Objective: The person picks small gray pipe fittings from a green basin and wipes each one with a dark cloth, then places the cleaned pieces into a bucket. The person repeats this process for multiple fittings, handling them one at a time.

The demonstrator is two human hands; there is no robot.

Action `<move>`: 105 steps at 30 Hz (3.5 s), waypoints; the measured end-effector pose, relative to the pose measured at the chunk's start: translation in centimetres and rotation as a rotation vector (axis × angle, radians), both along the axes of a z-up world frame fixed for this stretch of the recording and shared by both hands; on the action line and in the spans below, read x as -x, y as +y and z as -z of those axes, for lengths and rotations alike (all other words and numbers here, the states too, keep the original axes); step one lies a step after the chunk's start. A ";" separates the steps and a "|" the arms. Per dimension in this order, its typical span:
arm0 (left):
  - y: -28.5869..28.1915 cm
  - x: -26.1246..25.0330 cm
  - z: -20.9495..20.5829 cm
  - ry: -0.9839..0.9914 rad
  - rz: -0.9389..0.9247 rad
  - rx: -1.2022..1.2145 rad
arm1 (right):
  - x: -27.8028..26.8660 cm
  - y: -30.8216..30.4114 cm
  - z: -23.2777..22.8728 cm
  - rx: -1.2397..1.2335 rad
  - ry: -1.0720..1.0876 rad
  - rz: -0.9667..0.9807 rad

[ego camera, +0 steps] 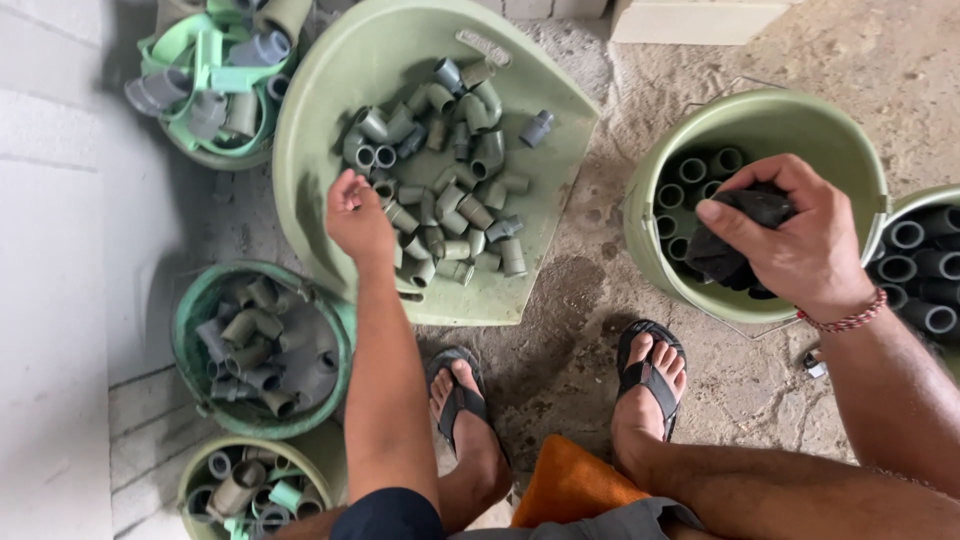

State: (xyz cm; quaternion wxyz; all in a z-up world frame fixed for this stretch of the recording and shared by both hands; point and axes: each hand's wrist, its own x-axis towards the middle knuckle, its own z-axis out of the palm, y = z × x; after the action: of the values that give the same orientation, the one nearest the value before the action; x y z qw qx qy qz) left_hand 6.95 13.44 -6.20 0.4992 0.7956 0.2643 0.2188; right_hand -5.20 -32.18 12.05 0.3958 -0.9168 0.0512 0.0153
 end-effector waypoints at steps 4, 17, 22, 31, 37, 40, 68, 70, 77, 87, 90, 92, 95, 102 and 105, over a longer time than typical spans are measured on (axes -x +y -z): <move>4.1 1.1 -3.4 0.293 0.159 0.035 | -0.2 0.9 0.1 -0.339 0.017 0.091; 5.0 -0.8 1.9 0.475 0.788 -1.064 | 0.5 4.8 3.3 -0.904 0.425 0.174; 5.2 -1.4 -1.8 0.404 0.784 -0.963 | 0.8 4.3 3.5 -0.843 0.425 0.167; -5.7 0.9 -10.5 0.057 0.530 0.688 | -0.4 5.4 1.7 -0.817 0.256 0.068; -18.3 6.2 -8.1 -0.033 0.553 1.251 | -1.4 6.4 -2.2 -0.464 -0.278 -0.167; -23.9 9.3 -10.0 -0.033 0.473 1.363 | -1.2 6.4 -1.6 -0.200 -0.457 -0.293; -25.6 11.1 -10.9 0.159 0.491 1.576 | -1.0 5.0 2.4 0.041 -0.595 -0.285; -24.9 11.4 -10.7 0.188 0.473 1.639 | -2.1 3.3 2.3 0.003 -0.590 -0.211; -24.9 11.4 -11.3 0.088 0.627 1.615 | 0.5 5.8 1.4 -0.088 -0.565 -0.226; -24.6 10.4 -11.1 0.192 0.511 1.584 | -0.5 5.0 0.5 -0.124 -0.561 -0.184; -24.7 11.6 -12.1 0.177 0.532 1.674 | -0.3 4.9 2.4 -0.105 -0.551 -0.222; -25.1 11.6 -12.6 0.195 0.494 1.667 | -1.8 3.7 2.0 -0.053 -0.561 -0.129; -25.7 11.3 -11.5 0.199 0.397 1.743 | -1.5 3.1 1.5 -0.104 -0.585 -0.052; -25.3 11.2 -11.3 -0.024 0.364 1.687 | 0.2 5.9 0.9 -0.031 -0.537 -0.151; -25.4 11.3 -13.0 -0.169 0.465 1.481 | 0.0 5.6 1.9 -0.073 -0.478 -0.024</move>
State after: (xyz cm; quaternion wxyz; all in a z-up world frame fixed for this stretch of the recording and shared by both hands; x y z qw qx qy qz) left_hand -4.37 -11.91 6.78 0.9518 0.2705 0.1289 -0.0651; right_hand -5.17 -26.61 10.18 0.4293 -0.8800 -0.0554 -0.1955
